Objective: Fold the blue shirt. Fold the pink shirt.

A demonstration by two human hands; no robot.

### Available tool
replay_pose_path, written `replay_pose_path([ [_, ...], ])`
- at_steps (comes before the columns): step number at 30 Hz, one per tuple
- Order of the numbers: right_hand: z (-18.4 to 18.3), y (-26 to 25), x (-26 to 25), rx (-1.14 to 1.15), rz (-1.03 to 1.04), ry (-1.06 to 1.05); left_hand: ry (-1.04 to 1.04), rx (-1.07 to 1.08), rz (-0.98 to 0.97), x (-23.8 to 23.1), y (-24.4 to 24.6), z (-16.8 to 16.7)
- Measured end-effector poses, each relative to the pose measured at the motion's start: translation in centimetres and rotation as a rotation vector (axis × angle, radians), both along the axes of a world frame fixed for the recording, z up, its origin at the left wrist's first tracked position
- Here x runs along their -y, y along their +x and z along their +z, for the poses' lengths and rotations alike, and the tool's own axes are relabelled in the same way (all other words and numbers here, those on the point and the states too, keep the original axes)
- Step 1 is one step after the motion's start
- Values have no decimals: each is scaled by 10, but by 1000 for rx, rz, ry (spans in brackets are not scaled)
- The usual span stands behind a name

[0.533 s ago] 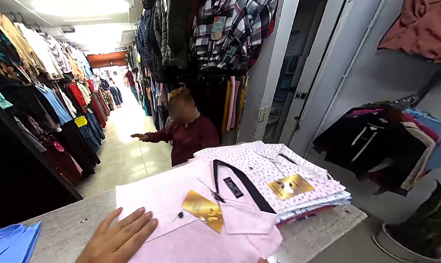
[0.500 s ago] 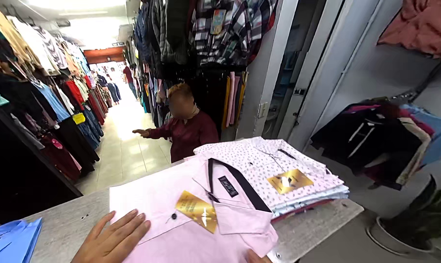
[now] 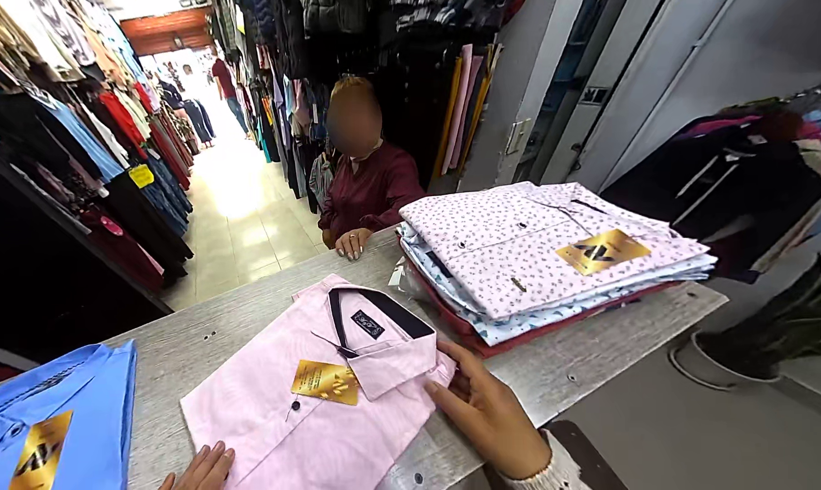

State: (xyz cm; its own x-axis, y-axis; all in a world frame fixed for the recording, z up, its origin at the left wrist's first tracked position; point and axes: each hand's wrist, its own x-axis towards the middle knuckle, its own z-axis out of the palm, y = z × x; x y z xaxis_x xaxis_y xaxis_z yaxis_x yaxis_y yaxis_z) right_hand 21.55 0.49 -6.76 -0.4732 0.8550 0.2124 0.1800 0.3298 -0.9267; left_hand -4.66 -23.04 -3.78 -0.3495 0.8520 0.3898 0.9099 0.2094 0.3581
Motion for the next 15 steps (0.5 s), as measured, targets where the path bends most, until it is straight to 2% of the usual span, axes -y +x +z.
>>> replay_pose_path([
  [3,4,-5,-2,74,-84,17,11,34,-85,-4,10,4],
  [6,0,-5,-3,108,-84,167,-16,142,-129,-12,32,-5],
  [9,0,-7,-4,70,-73,325,-40,70,-104,-26,38,-11],
  [13,4,-9,6,-149,-28,227,-120,209,-88,-22,20,-2],
  [15,17,-18,18,-292,70,143,-112,246,-119,-20,16,9],
])
